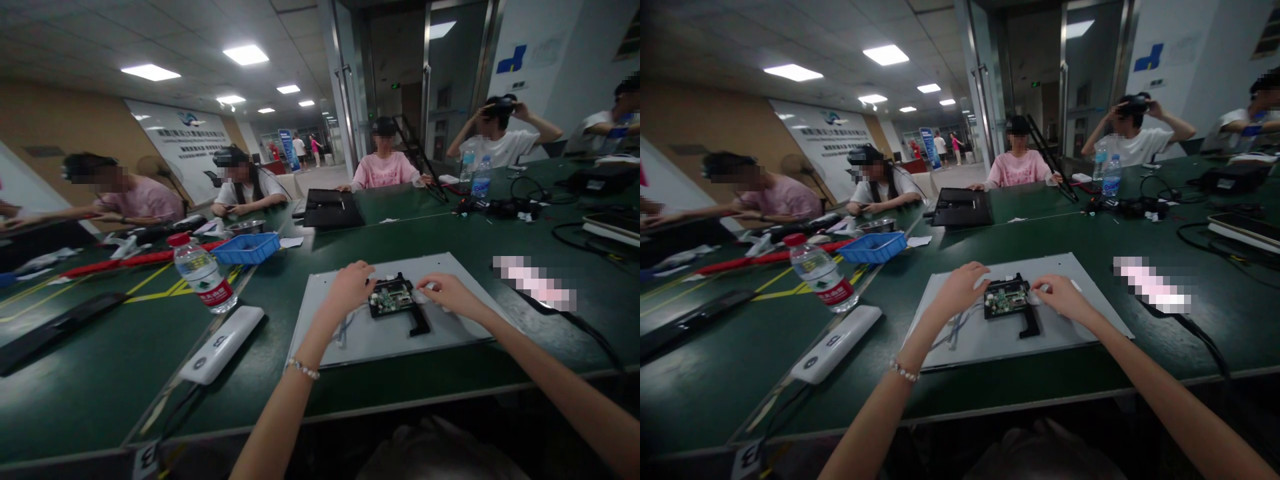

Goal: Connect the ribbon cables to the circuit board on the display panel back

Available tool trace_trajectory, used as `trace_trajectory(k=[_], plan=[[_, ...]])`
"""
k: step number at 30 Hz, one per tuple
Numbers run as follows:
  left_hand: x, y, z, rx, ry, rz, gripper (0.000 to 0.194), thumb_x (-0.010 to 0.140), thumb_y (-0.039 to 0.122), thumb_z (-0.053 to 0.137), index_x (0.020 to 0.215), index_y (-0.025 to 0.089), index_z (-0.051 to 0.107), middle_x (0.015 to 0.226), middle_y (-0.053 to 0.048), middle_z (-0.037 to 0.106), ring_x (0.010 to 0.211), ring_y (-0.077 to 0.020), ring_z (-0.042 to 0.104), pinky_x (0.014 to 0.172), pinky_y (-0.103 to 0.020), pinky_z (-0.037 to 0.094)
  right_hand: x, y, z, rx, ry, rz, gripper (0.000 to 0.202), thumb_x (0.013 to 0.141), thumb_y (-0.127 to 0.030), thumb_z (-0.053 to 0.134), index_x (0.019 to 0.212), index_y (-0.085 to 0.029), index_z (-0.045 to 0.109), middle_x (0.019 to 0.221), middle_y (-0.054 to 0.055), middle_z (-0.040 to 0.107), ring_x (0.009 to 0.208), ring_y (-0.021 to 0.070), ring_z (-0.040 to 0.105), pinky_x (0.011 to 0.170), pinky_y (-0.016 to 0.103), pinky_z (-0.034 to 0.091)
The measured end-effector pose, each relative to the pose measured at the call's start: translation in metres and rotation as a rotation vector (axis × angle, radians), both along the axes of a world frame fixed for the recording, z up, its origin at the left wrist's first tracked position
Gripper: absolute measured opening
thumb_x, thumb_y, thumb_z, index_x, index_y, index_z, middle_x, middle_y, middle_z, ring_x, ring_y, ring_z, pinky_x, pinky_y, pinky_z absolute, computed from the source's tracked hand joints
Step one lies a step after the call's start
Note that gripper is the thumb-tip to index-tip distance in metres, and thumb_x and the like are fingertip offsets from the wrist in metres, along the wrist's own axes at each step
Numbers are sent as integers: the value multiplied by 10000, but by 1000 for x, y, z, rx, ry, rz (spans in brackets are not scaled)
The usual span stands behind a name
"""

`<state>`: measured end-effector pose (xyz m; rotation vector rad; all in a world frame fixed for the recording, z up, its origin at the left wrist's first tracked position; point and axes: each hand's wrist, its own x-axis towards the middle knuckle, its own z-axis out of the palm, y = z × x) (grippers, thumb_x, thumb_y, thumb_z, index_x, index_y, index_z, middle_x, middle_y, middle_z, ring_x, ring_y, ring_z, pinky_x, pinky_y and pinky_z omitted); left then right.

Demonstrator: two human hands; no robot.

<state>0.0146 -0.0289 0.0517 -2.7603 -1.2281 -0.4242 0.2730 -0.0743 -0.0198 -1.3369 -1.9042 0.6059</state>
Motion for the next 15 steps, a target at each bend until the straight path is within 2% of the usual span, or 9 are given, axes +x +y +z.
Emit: trace_trajectory(k=[3, 7, 9, 11, 15], plan=[[-41, 17, -1, -14, -94, 200, 279, 886, 266, 462, 1131, 192, 573, 1105, -75, 558, 936, -187, 574, 862, -298, 450, -3, -4, 5, 8, -17, -2, 231, 834, -300, 494, 896, -174, 678, 949, 50, 664, 694, 149, 597, 680, 285, 462], [-91, 38, -25, -124, -201, 358, 418, 808, 295, 565, 1202, 162, 525, 1117, -93, 524, 870, -176, 591, 858, -301, 469, -8, -6, 8, 0, -41, 19, 243, 837, -325, 503, 903, -176, 682, 954, 51, 667, 663, 144, 588, 672, 291, 456], [-106, 44, -41, -191, -190, 342, 448, 766, 289, 601, 1187, 152, 539, 1075, -89, 546, 929, -194, 583, 873, -304, 464, -10, -6, 9, 2, -47, 34, 233, 833, -315, 509, 901, -178, 685, 947, 49, 672, 672, 146, 590, 687, 293, 455], [-111, 47, -53, -226, -197, 294, 467, 736, 276, 616, 1178, 141, 552, 1041, -88, 577, 901, -197, 592, 854, -305, 470, -12, -7, 9, -7, -47, 44, 224, 830, -300, 511, 901, -180, 686, 941, 48, 676, 674, 147, 591, 688, 294, 454], [-107, 46, -60, -229, -248, 237, 288, 748, 200, 535, 1010, 152, 645, 892, -54, 651, 775, -176, 613, 777, -286, 472, -13, -8, 10, -30, -41, 56, 230, 831, -303, 510, 908, -180, 688, 931, 47, 682, 639, 144, 592, 673, 297, 458]])
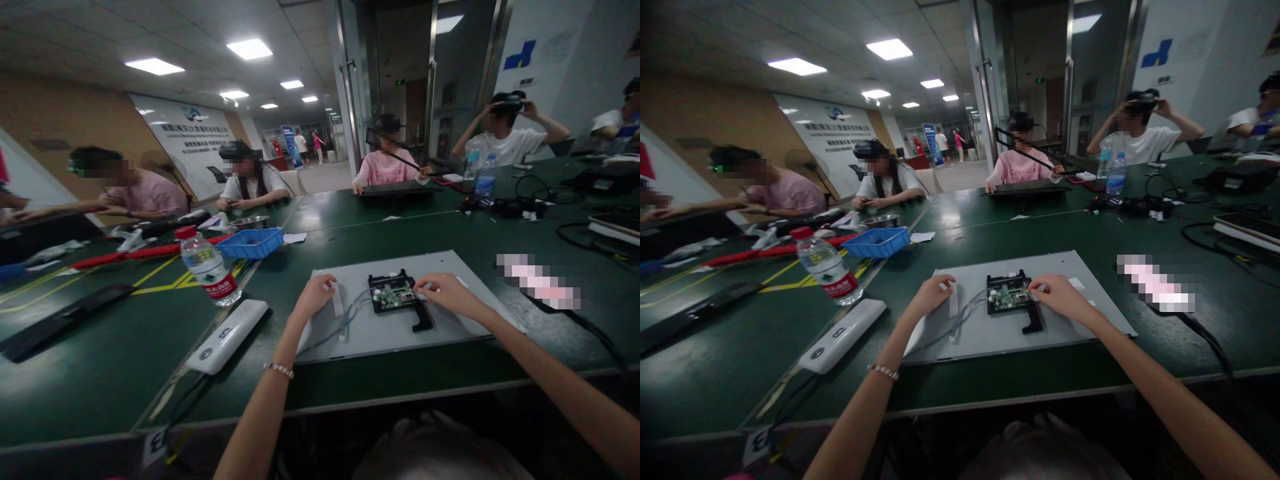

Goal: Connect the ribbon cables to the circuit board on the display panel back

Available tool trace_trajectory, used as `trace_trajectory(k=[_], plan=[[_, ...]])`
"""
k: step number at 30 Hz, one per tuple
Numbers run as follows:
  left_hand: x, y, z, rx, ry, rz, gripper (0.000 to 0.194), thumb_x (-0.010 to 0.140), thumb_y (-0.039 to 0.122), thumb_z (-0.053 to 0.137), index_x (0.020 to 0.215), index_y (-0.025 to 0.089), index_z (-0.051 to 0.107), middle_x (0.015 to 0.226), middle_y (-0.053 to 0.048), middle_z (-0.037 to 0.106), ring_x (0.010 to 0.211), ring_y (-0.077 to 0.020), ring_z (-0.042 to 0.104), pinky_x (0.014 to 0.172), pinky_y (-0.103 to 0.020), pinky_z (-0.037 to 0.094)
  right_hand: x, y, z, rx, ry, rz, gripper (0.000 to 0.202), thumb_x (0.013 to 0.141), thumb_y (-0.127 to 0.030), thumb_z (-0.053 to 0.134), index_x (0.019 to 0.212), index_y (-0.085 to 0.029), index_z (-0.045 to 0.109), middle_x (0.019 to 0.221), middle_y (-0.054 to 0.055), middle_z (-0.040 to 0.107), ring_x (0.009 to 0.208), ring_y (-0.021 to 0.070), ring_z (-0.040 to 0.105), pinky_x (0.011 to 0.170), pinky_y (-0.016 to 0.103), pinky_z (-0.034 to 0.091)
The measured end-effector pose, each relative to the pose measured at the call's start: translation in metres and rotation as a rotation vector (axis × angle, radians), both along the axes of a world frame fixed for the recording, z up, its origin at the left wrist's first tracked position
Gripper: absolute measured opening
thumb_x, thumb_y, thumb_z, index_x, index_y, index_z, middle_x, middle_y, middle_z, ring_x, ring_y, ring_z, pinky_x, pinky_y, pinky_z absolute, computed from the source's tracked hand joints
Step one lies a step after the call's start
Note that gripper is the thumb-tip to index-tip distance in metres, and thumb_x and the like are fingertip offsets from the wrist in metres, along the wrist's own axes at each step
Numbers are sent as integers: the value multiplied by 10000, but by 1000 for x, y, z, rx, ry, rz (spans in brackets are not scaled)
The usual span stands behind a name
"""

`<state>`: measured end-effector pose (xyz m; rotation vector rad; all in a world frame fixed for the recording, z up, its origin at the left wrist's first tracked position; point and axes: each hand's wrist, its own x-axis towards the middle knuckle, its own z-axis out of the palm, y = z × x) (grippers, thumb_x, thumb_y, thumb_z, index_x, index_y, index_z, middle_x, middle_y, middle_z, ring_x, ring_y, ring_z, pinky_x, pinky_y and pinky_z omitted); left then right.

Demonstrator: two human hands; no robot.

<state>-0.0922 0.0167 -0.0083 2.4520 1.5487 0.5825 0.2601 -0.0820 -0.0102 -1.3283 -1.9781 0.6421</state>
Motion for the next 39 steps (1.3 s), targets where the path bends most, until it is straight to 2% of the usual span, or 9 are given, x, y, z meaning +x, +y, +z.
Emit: trace_trajectory(k=[4, 10, 13, 16, 19, 24, 28, 32, 39], plan=[[5, -6, 11, 9, -46, 12, 192, 744, 187, 502, 812, 168, 680, 779, -37, 679, 726, -173, 618, 720, -268, 459, 3, 2, 0, 27, 3, -8, 233, 831, -319, 511, 885, -185, 694, 913, 41, 688, 680, 155, 607, 682, 295, 463], [11, -22, 43, 111, -355, 135, 213, 758, 308, 535, 838, 173, 679, 770, -34, 683, 689, -165, 608, 625, -245, 444, 7, -1, 8, 141, 50, -112, 214, 822, -297, 522, 914, -198, 687, 943, 42, 687, 742, 167, 617, 695, 299, 473], [22, -33, 53, 48, -504, 107, 236, 749, 351, 560, 830, 159, 672, 723, -30, 671, 638, -154, 597, 567, -231, 434, -6, -13, 15, 177, 93, -123, 222, 841, -306, 506, 938, -205, 678, 979, 49, 673, 780, 170, 618, 643, 282, 478], [33, -44, 51, 35, -538, 105, 234, 752, 352, 566, 822, 156, 671, 746, -30, 677, 636, -150, 595, 585, -238, 450, -29, -26, 21, 198, 141, -76, 215, 858, -273, 490, 969, -207, 661, 1013, 52, 654, 845, 169, 615, 648, 272, 492], [40, -54, 41, 46, -423, 127, 189, 773, 294, 544, 817, 164, 674, 793, -27, 685, 678, -155, 604, 651, -255, 469, -55, -36, 23, 199, 125, 19, 247, 870, -236, 476, 1055, -207, 636, 1105, 67, 626, 970, 183, 596, 792, 312, 503], [42, -69, 24, 71, -106, 208, 161, 812, 221, 500, 851, 180, 651, 863, -35, 678, 723, -172, 611, 716, -283, 460, -91, -50, 22, 234, -45, 196, 391, 881, -249, 475, 1267, -210, 525, 1290, 88, 537, 1197, 225, 484, 1036, 418, 372], [46, -82, 26, 134, 83, 261, 194, 827, 214, 500, 977, 179, 617, 1014, -73, 632, 829, -205, 611, 759, -305, 457, -109, -54, 19, 248, -136, 262, 450, 884, -292, 481, 1318, -176, 474, 1338, 113, 497, 1246, 232, 441, 1059, 418, 358], [58, -101, 34, 231, 168, 201, 232, 849, 175, 465, 1050, 188, 582, 1100, -79, 593, 999, -220, 570, 896, -317, 415, -118, -52, 11, 293, -203, 261, 479, 860, -275, 525, 1303, -100, 475, 1334, 162, 496, 1269, 249, 417, 1079, 403, 334], [74, -119, 17, 47, 291, 199, 233, 879, 144, 408, 1064, 165, 549, 975, -96, 653, 946, -215, 607, 820, -295, 432, -119, -54, 0, 280, -267, 287, 487, 824, -304, 587, 1256, -98, 495, 1257, 168, 557, 1221, 274, 466, 1049, 431, 353]])
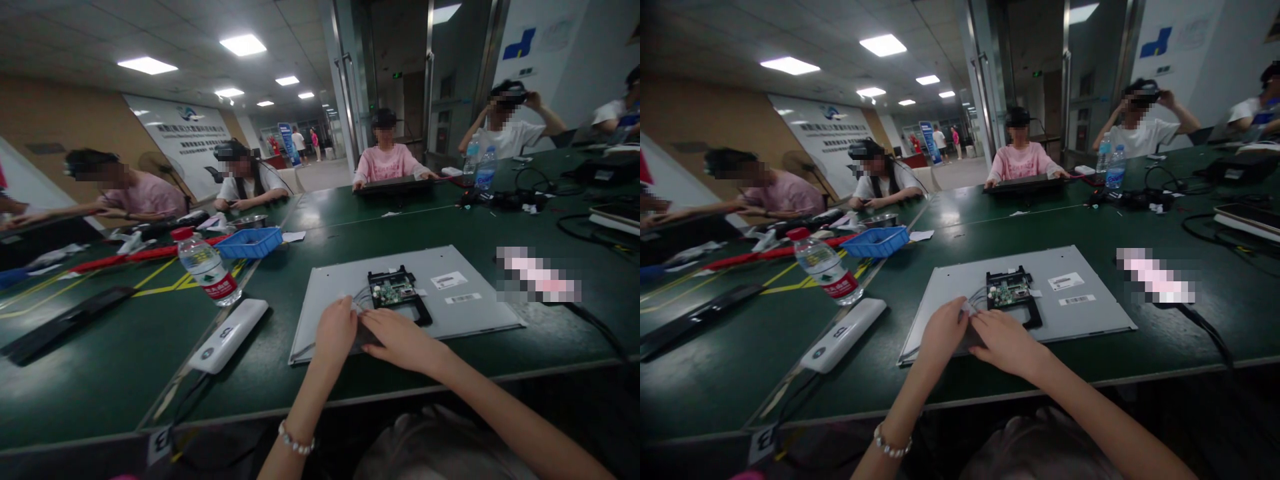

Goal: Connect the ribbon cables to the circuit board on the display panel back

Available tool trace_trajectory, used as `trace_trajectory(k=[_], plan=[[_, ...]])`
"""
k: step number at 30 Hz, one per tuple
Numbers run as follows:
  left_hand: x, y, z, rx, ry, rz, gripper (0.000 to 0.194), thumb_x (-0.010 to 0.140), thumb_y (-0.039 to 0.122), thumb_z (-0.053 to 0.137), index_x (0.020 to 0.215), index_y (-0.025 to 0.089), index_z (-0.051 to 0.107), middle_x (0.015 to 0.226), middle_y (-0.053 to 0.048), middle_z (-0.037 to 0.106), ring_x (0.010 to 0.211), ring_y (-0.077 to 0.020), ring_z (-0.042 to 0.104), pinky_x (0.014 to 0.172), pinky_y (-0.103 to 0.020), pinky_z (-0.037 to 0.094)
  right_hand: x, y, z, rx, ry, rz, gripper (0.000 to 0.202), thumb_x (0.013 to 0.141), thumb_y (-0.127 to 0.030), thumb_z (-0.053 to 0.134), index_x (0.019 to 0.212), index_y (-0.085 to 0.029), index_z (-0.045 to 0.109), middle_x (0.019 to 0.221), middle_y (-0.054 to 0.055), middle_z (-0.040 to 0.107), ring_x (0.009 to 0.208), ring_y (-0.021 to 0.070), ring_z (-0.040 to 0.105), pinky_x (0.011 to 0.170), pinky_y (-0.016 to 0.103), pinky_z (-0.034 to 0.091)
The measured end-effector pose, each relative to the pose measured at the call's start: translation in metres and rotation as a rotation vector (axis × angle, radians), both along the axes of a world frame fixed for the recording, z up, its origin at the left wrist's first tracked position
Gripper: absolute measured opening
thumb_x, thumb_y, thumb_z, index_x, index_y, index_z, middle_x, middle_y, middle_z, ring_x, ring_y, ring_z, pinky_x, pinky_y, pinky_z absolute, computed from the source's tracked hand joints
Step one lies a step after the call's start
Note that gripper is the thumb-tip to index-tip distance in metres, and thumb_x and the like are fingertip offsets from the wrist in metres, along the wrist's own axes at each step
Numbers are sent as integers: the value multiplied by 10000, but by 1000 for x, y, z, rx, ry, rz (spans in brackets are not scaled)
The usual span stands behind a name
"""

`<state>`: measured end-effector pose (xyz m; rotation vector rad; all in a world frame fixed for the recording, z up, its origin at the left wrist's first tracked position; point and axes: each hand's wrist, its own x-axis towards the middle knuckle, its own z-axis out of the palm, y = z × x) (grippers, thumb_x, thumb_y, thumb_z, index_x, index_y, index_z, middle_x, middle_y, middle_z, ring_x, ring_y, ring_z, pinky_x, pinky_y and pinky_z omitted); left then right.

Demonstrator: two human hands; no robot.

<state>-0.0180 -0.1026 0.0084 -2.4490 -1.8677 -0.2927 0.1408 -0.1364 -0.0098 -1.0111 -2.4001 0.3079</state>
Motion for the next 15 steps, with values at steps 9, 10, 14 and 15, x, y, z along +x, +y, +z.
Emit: trace_trajectory(k=[9, 10, 14, 15], plan=[[4, 2, -10, 11, 58, -1, 189, 892, 160, 399, 1028, 132, 527, 1022, -134, 627, 931, -231, 611, 802, -307, 424, 0, -11, -4, -19, 23, -15, 591, 798, -400, 611, 1285, -96, 471, 1318, 198, 504, 1228, 297, 458, 1047, 454, 345], [5, 3, -9, 8, 62, -3, 179, 891, 173, 408, 1018, 132, 527, 1011, -131, 628, 919, -234, 612, 795, -311, 425, 0, -12, -5, -21, 23, -20, 603, 797, -402, 611, 1295, -96, 464, 1327, 198, 495, 1234, 298, 453, 1049, 453, 345], [5, 6, -7, 21, 78, 8, 181, 888, 232, 435, 1018, 140, 521, 1023, -123, 623, 931, -236, 606, 805, -316, 419, 0, -15, -9, -25, 22, -47, 636, 801, -397, 604, 1331, -87, 433, 1353, 194, 472, 1255, 294, 433, 1062, 438, 339], [5, 6, -7, 31, 83, 9, 181, 890, 240, 431, 1013, 143, 521, 1033, -123, 621, 937, -237, 603, 810, -319, 416, -1, -16, -9, -28, 24, -50, 635, 803, -395, 601, 1332, -86, 433, 1354, 192, 473, 1256, 292, 433, 1062, 436, 341]])
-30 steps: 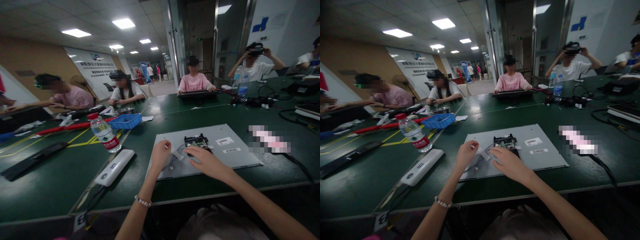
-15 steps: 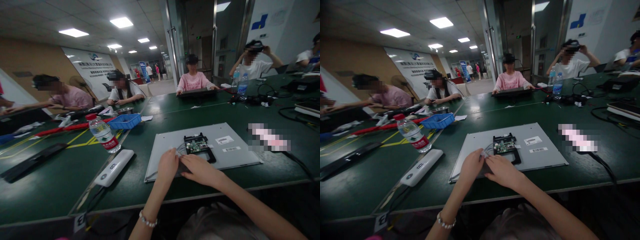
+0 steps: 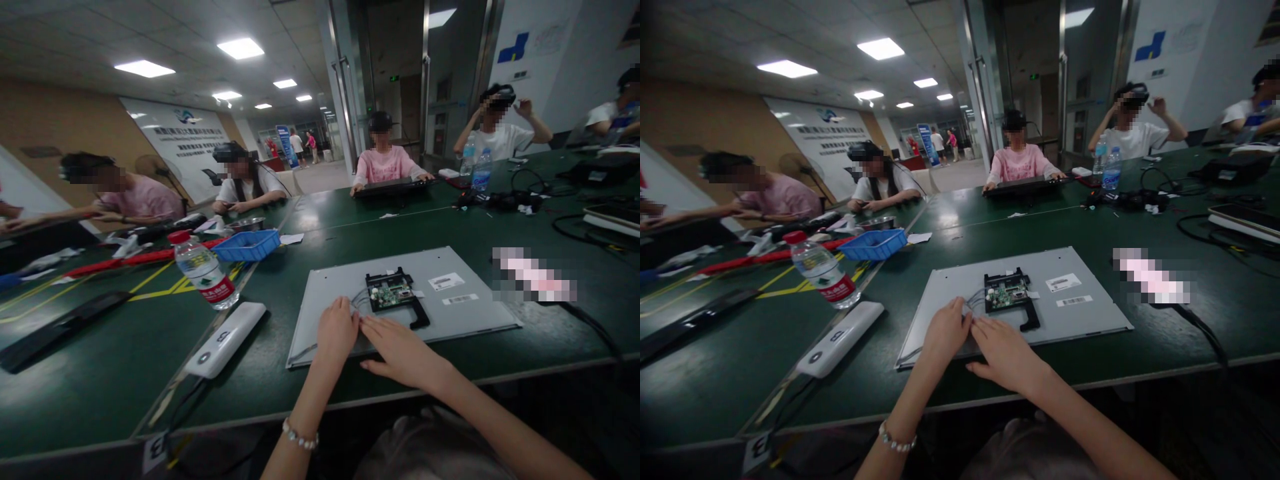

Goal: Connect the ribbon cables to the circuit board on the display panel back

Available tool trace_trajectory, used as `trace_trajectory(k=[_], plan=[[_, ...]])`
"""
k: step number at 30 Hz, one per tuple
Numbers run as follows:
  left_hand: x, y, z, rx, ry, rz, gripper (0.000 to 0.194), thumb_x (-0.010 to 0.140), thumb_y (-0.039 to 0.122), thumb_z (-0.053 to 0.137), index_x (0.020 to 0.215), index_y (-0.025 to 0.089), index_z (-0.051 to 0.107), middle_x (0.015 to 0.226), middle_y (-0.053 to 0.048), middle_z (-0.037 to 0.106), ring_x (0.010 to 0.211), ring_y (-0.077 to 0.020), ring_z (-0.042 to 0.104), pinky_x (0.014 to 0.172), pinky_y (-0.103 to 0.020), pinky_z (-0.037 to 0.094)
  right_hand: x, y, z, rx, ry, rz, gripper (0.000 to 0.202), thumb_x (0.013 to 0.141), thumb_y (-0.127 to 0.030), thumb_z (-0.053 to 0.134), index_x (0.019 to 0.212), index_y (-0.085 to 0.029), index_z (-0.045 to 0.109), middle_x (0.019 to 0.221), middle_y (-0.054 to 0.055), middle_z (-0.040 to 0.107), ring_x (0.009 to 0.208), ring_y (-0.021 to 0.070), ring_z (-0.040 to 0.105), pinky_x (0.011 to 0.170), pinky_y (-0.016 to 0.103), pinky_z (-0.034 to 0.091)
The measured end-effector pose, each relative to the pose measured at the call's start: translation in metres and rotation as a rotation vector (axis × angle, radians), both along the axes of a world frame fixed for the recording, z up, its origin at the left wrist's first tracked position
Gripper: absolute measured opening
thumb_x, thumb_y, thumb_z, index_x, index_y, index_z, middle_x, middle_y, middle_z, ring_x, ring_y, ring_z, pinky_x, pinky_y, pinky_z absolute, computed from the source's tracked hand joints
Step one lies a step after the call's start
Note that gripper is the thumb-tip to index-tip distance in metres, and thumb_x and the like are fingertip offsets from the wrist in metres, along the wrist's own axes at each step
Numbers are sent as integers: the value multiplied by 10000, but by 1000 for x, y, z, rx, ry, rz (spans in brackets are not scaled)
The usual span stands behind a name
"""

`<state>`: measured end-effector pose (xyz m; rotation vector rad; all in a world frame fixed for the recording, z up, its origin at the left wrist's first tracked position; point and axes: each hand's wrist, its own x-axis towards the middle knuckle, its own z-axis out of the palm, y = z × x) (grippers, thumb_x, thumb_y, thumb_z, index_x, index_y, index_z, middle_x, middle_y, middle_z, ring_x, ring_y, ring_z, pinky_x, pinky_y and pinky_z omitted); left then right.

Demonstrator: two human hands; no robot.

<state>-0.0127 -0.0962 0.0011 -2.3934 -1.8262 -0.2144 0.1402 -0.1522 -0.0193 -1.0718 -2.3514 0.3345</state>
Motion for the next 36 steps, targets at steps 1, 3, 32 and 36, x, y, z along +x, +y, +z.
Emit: trace_trajectory(k=[1, 3, 32, 36], plan=[[0, 0, -1, 12, 5, 0, 180, 892, 246, 425, 1007, 146, 520, 1042, -123, 618, 943, -239, 601, 814, -324, 414, 0, 0, -1, -2, 1, -1, 631, 805, -392, 599, 1330, -84, 436, 1354, 191, 472, 1256, 291, 433, 1062, 433, 344], [-1, -2, -2, 34, 14, 5, 179, 897, 261, 415, 999, 153, 515, 1042, -122, 619, 954, -244, 597, 821, -335, 409, -1, 1, -1, -4, 1, -2, 617, 807, -379, 598, 1322, -76, 448, 1356, 190, 472, 1256, 288, 433, 1063, 428, 346], [-11, -14, 5, 85, -99, -250, 337, 820, 372, 589, 1118, 225, 532, 1123, -67, 531, 1064, -249, 485, 886, -374, 410, 134, 98, -5, -391, 252, -198, 370, 750, -287, 602, 1100, -169, 608, 1115, 90, 628, 938, 202, 605, 808, 344, 475], [-11, -12, 5, 36, -71, -233, 219, 852, 298, 536, 1052, 212, 564, 1062, -64, 548, 1016, -223, 509, 861, -339, 407, 133, 103, -10, -408, 234, -203, 379, 699, -255, 639, 1070, -182, 615, 1100, 71, 631, 907, 194, 603, 786, 321, 472]])
